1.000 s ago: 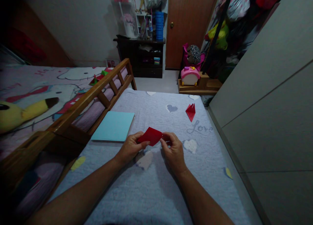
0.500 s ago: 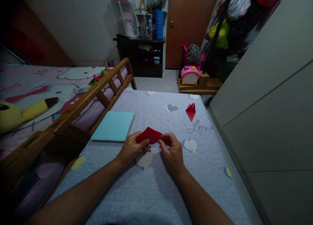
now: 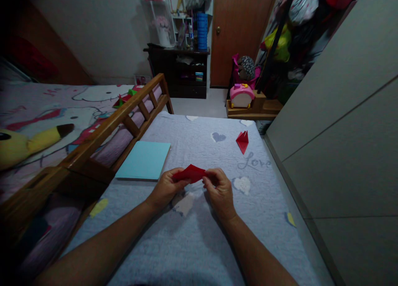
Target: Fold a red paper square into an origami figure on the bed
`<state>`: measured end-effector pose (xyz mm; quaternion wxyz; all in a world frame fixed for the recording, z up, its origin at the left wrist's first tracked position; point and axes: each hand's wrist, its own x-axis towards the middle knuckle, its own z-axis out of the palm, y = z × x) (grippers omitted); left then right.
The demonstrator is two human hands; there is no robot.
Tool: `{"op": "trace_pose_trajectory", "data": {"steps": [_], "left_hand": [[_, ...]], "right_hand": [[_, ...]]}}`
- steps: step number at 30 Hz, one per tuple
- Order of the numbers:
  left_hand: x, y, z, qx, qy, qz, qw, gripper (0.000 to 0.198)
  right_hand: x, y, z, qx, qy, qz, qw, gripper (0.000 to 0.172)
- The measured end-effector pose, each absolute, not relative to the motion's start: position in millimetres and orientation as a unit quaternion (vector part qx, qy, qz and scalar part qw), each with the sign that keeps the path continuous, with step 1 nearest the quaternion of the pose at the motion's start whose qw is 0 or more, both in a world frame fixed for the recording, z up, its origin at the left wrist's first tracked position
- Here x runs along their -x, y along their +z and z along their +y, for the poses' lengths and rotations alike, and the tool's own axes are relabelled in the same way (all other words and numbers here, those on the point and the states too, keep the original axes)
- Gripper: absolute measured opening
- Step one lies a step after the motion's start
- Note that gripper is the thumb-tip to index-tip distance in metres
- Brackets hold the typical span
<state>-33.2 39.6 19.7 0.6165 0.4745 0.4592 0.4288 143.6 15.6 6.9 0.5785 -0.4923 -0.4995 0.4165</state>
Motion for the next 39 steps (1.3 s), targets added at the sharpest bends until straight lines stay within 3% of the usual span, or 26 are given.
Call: {"op": "trace_pose_trajectory", "data": {"steps": [10, 17, 25, 33, 39], "left_hand": [[34.3, 16.5, 38.8, -0.533, 0.423, 0.461, 0.570, 0.026], [36.0, 13.2, 39.4, -0.585, 0.421, 0.463, 0.516, 0.016], [37.3, 9.2, 40.4, -0.629, 0.416, 0.453, 0.476, 0.018], [38.3, 5.6, 40.9, -0.627, 0.420, 0.475, 0.454, 0.017], [36.4, 11.5, 40.0, -0.631, 0.409, 0.448, 0.484, 0.015]], "right_hand": [[-138.4, 10.7, 15.3, 0.495, 0.442, -0.435, 0.608, 0.024], [-138.4, 11.8, 16.2, 0.495, 0.460, -0.425, 0.602, 0.023], [-137.4, 11.5, 14.9, 0.489, 0.455, -0.435, 0.604, 0.022], [-141.4, 6.1, 12.7, 0.491, 0.376, -0.527, 0.583, 0.015], [-143.3, 12.3, 11.6, 0.478, 0.315, -0.595, 0.564, 0.020]]}}
